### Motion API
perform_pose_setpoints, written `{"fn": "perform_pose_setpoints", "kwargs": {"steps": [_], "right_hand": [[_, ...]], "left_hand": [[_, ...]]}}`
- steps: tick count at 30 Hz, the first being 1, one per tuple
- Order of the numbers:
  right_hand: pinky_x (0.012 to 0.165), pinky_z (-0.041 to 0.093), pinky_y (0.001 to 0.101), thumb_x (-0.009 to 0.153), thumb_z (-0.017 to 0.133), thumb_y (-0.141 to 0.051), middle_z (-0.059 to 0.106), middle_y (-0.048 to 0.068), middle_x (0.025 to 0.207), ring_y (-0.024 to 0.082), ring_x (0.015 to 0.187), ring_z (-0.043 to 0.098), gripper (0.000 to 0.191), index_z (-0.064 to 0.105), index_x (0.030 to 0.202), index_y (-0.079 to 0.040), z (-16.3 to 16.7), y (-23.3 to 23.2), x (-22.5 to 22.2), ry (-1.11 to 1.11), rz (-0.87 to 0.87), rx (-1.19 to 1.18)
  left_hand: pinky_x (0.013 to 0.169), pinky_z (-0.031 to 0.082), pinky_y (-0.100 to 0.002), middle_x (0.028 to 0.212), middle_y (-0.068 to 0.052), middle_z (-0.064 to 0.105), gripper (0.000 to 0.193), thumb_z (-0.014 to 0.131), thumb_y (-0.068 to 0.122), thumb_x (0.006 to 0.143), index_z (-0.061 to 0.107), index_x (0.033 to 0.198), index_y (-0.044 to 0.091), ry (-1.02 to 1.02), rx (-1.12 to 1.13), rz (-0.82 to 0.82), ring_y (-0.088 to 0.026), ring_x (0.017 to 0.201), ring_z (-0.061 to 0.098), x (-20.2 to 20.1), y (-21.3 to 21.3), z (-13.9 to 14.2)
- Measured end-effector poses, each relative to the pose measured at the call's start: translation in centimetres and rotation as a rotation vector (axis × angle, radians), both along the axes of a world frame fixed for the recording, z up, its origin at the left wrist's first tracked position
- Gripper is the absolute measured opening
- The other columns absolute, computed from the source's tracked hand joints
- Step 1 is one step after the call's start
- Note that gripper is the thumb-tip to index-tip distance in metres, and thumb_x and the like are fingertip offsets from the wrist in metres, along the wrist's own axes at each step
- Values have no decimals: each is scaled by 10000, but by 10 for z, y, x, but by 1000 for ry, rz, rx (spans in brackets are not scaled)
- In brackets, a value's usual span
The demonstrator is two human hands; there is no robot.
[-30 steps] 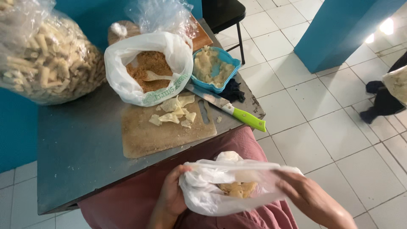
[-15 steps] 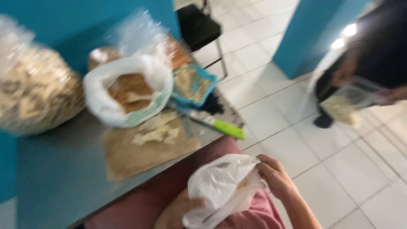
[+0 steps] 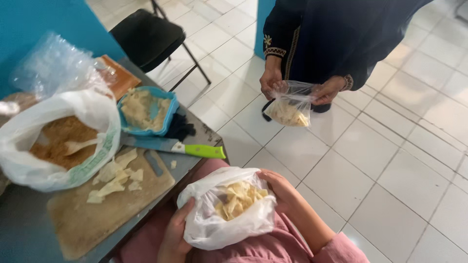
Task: The person tears dried snack pieces by hand on a small board and drops the broken pieces into a plastic bag. They then hand the filled bag to another person and place the knife into a bag.
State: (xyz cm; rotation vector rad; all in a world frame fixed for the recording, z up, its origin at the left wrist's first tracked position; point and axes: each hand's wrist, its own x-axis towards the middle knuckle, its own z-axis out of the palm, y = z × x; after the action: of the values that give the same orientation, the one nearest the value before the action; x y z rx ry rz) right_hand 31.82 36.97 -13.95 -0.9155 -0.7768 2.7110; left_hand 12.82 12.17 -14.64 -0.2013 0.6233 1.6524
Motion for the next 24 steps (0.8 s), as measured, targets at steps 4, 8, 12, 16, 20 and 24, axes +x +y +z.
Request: {"fn": "perform_pose_setpoints", "kwargs": {"steps": [4,8,12,16,20,24], "right_hand": [[924,554,339,960,683,-215,659,128,1259,199,1126,641,510,543,1402,-3,13,5,-13,-24,157,642],[860,563,383,784,819,-175,619,127,1279,276,1070,655,751,502,1463,-129,72,8,15,-510,262,1412],[877,558,365,827,733,-88,667,117,1167,321,1082,675,343,677,1164,-111,139,-23,30,-169,72,1879],[803,568,394,901,712,-89,664,126,1056,322,975,694,172,674,1064,-46,165,-79,-29,235,377,1681],[786,527,474,929,620,-52,616,176,1047,407,954,639,209,652,1133,-14,166,-118,-134,311,300,1827],[834,529,496,918,678,-378,589,247,1143,442,1074,592,507,590,1198,35,171,-160,-238,33,322,2067]], "left_hand": [[1019,511,-507,1317,-197,663,673,708,282,859,487,1425,-8,92,-49,71,-340,1180,662,4,-14,-7],[976,549,-478,1294,-165,677,700,765,164,790,487,1422,49,400,-24,34,-316,1169,670,19,-37,-2],[940,564,-404,1227,-141,705,695,786,70,755,535,1402,28,624,-200,-100,-263,1114,690,34,-41,-3],[861,586,-396,1091,-121,724,577,717,45,742,615,1309,11,515,-260,38,-247,976,707,37,-44,-13],[854,585,-379,1056,-102,721,518,665,2,732,644,1249,-9,448,-154,137,-226,946,715,30,-53,-19],[885,585,-386,1121,-109,712,558,642,-8,748,615,1305,-5,346,-115,140,-230,977,712,29,-50,-8]]}}
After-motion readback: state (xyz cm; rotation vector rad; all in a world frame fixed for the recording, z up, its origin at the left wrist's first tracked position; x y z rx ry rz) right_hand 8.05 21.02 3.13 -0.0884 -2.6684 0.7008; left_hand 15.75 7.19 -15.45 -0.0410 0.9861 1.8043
